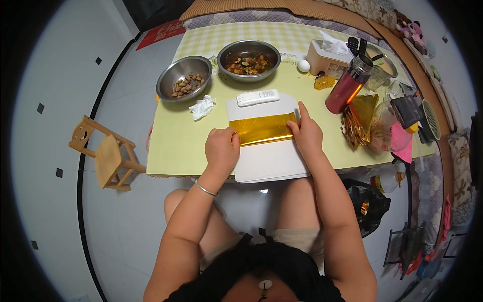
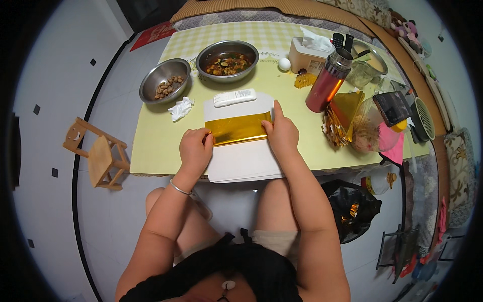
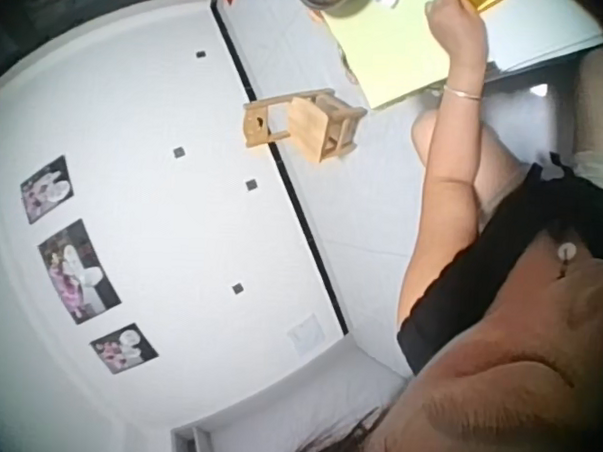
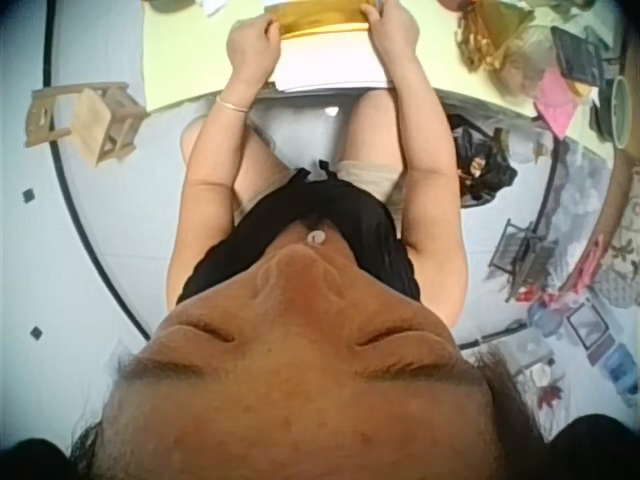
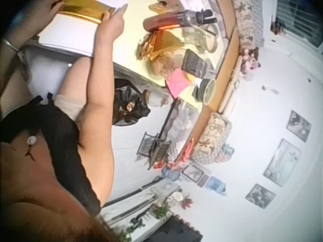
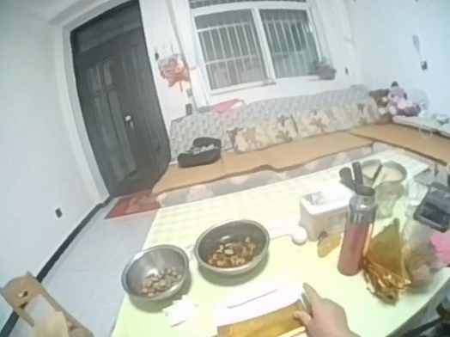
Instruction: The person sits on the floor and folds multiple sheets of gold-colored paper into triangular shapes. They repeatedly pick up a sheet, fold it in half, fold the corners to the center, and then fold the bottom up to create a packet-like form. The finished items are placed in a pile on the table.
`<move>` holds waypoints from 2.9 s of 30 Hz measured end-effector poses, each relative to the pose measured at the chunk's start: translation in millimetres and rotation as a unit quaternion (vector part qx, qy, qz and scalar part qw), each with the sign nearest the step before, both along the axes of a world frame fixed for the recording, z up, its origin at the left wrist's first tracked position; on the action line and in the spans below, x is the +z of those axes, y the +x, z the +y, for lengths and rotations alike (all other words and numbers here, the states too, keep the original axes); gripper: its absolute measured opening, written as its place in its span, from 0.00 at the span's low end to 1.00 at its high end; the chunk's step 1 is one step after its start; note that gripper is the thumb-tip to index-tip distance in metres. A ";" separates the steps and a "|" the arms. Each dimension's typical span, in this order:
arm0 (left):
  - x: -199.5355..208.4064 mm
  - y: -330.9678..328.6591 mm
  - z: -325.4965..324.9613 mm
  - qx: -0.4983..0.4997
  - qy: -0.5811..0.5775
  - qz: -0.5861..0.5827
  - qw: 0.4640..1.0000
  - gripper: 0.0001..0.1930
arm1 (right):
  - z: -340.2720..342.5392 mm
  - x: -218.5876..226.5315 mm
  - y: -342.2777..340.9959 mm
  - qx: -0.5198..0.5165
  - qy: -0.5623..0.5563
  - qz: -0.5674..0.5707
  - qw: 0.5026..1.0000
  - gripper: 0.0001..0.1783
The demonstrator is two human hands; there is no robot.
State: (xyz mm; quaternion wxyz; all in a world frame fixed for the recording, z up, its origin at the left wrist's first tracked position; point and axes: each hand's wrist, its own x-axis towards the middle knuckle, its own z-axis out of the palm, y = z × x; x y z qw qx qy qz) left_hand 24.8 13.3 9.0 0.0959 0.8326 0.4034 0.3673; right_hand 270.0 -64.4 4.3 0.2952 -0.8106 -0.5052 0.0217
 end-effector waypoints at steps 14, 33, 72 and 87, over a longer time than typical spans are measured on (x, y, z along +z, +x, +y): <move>-1.8 1.7 1.6 0.003 0.019 0.017 1.000 0.03 | 8.9 1.3 -5.8 -0.043 -0.045 -0.069 0.996 0.38; 11.3 -2.9 11.0 -0.272 -0.007 0.210 0.939 0.29 | 6.9 5.5 -7.3 -0.042 -0.024 -0.052 0.997 0.32; 8.2 11.1 85.5 -0.052 -0.286 0.102 0.951 0.20 | 11.9 21.3 -1.1 0.009 0.018 0.544 0.839 0.25; 30.5 -2.8 32.0 -0.034 -0.507 -0.243 0.827 0.03 | 4.2 14.8 13.3 0.024 0.056 0.640 0.766 0.08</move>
